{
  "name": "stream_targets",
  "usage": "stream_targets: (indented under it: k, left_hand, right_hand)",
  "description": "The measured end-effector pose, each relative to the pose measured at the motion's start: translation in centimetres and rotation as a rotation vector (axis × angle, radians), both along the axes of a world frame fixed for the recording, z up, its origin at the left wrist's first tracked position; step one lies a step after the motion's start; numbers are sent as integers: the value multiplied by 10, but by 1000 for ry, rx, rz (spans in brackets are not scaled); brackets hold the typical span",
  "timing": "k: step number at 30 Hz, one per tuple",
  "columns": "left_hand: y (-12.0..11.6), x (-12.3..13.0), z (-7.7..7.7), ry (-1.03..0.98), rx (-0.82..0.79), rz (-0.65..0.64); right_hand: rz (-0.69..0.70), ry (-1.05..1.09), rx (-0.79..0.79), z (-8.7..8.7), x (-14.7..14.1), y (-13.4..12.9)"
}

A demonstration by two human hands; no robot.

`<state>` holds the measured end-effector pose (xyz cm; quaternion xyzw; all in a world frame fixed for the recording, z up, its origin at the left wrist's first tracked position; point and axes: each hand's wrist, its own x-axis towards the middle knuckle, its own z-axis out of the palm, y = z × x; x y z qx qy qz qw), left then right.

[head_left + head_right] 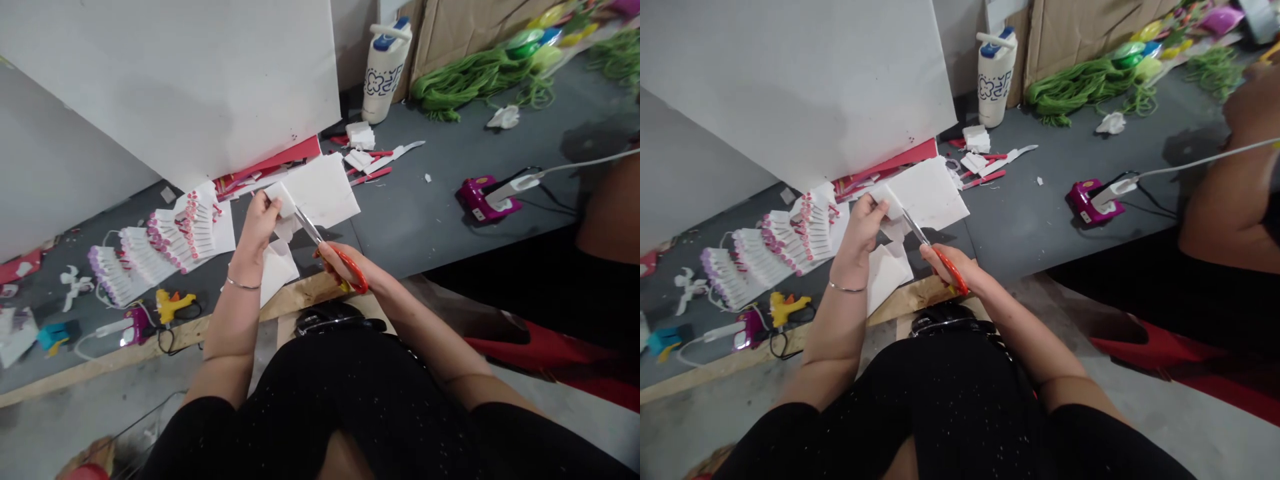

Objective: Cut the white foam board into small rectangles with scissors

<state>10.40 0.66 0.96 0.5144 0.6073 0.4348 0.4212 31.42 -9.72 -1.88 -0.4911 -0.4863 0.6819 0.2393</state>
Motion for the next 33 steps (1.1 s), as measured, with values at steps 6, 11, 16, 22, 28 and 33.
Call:
stream_targets:
  k: [6, 11, 16, 22, 28, 33]
  left_hand:
    - [-2, 8, 5, 0, 6, 17]
    - [-12, 19, 10, -61, -70, 27]
    - [-25, 34, 15, -90, -127, 31]
    - [-38, 62, 21, -105, -191, 12]
    - [-40, 72, 23, -70, -186, 28]
    - [-35, 72, 28, -4, -214, -7]
  right_hand:
    - [-35, 57, 28, 5, 9, -6]
    - [-32, 214, -25, 4, 26, -15]
    - [6, 136, 62, 2, 47, -26]
    - [10, 126, 135, -2, 70, -33]
    - [-5, -21, 229, -2, 81, -25]
    - [15, 14, 181, -8, 78, -15]
